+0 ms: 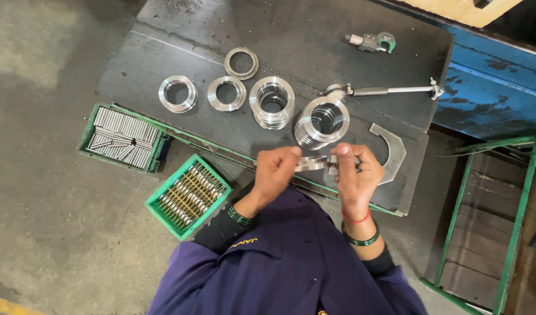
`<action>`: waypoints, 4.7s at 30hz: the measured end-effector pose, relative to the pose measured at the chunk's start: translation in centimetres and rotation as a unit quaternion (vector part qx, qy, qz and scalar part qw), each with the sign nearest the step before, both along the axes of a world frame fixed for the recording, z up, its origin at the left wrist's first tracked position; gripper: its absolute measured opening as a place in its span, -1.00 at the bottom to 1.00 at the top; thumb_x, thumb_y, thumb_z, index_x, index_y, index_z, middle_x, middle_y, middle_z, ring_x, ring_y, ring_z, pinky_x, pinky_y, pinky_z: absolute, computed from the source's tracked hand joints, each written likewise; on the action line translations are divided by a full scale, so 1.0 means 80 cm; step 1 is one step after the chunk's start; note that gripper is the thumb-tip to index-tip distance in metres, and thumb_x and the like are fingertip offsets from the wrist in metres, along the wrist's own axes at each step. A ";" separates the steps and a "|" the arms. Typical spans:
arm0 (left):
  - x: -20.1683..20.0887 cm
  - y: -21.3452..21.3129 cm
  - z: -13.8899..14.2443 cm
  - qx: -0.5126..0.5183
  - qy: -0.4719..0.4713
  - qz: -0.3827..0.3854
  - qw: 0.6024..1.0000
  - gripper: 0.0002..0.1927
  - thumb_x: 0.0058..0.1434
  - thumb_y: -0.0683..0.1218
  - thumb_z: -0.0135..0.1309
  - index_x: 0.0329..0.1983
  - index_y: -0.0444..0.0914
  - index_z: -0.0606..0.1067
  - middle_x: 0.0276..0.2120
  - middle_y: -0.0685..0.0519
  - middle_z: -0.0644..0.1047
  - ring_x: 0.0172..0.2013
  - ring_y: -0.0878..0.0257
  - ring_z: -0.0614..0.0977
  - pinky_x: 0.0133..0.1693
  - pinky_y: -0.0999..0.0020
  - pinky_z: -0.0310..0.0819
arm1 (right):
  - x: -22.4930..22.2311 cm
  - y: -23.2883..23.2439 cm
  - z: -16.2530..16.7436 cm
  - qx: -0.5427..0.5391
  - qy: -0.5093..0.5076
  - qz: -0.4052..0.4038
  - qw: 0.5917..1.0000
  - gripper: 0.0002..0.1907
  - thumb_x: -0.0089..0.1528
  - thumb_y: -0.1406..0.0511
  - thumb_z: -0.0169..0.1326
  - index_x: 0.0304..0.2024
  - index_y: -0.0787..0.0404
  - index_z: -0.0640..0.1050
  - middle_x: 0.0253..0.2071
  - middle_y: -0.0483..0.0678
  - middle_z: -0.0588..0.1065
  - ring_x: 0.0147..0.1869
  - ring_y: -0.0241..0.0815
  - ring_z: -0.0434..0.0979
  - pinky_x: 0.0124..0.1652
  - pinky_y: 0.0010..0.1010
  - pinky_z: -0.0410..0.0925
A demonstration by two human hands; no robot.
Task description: The person measures machined metal rings with a micrometer caliper at a workbench, then stacks the measured rings and places them into a green slotted crate. Earlier the person reaches into a lathe machine to retrieve a part.
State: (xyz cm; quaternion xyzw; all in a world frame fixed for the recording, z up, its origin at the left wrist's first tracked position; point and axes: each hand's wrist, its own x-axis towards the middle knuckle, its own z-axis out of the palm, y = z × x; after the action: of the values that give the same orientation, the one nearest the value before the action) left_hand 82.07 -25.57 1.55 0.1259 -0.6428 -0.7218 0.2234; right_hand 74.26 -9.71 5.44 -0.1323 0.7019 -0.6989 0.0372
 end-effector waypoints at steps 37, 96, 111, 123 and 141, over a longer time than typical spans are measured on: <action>0.000 -0.010 -0.056 0.437 0.166 0.029 0.884 -0.48 0.31 0.09 -0.15 -0.75 -0.13 0.11 -0.77 0.08 0.15 -0.64 0.19 0.17 -0.37 0.18 0.17 | 0.024 -0.060 -0.054 -0.286 -0.329 0.156 0.886 -0.64 0.45 0.09 -0.05 -0.34 0.17 0.41 -0.67 -0.26 0.16 -0.67 -0.44 0.09 -0.64 -0.55 -0.01; -0.059 -0.270 -0.116 -0.699 -0.097 0.022 0.708 -0.37 -0.03 -0.09 0.25 0.14 -0.35 0.40 0.14 -0.19 0.49 0.30 -0.08 0.41 0.39 0.01 0.05 | 0.008 -0.008 -0.118 0.078 -0.237 0.064 0.966 -0.64 0.38 0.12 0.08 -0.28 0.30 0.58 -0.56 -0.23 0.37 -0.58 -0.50 0.26 -0.57 -0.64 0.09; -0.009 -0.125 -0.064 -0.057 -0.162 0.154 0.973 -0.44 0.46 0.16 -0.05 -0.52 -0.32 0.50 -0.64 0.09 0.45 -0.55 0.43 0.40 -0.47 0.38 0.27 | -0.007 -0.052 -0.051 0.143 -0.007 0.096 0.985 -0.75 0.39 0.18 0.09 -0.17 0.27 0.55 -0.38 -0.16 0.55 -0.48 -0.48 0.47 -0.48 -0.61 0.33; -0.003 -0.034 0.047 -0.256 -0.013 0.009 0.967 -0.62 0.43 -0.03 0.00 -0.51 -0.28 0.46 -0.64 -0.06 0.40 -0.64 0.12 0.38 -0.54 0.24 0.20 | -0.012 -0.043 0.008 0.153 0.200 0.068 0.965 -0.76 0.41 0.25 0.12 -0.23 0.33 0.59 -0.44 -0.14 0.58 -0.47 -0.50 0.49 -0.48 -0.60 0.29; -0.016 -0.024 0.007 0.076 0.041 -0.074 0.994 -0.55 0.47 -0.06 -0.04 -0.58 -0.31 0.35 -0.63 0.20 0.33 -0.58 0.48 0.30 -0.51 0.44 0.11 | -0.036 -0.020 -0.001 -0.055 -0.092 0.011 0.994 -0.70 0.44 0.18 0.05 -0.27 0.27 0.55 -0.54 -0.26 0.33 -0.55 -0.53 0.17 -0.55 -0.64 0.07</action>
State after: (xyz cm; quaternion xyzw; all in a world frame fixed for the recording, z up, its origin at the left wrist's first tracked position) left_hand 80.78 -27.48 2.13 0.0650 -0.5840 -0.7877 0.1852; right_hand 71.40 -11.30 5.34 -0.0768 0.6547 -0.7450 0.1019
